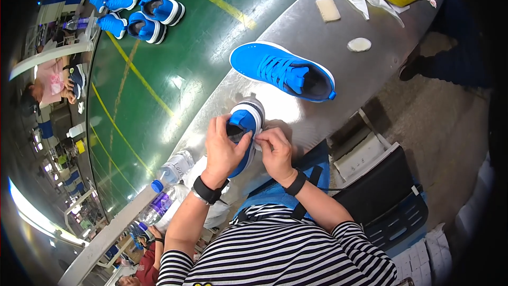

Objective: Inspecting and cleaning shoes on a manufacturing conveyor line.

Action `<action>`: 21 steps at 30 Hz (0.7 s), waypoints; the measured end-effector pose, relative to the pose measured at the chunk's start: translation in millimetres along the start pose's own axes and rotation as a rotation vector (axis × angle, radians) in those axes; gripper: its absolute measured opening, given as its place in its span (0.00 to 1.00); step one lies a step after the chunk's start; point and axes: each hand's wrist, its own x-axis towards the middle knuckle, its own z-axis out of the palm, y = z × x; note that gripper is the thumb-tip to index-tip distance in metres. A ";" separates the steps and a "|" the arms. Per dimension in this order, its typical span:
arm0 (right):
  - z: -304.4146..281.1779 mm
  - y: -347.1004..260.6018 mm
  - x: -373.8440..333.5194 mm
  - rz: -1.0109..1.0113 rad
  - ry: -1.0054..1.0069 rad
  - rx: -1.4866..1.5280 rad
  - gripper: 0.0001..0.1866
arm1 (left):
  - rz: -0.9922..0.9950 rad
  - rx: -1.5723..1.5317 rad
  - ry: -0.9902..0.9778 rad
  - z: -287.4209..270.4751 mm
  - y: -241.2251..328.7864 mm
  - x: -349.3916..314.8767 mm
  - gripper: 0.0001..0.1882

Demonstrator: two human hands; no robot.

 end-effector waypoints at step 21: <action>11.1 -16.0 92.0 -0.133 -0.200 -0.049 0.02 | 0.023 -0.022 0.001 -2.6 -4.1 1.2 0.24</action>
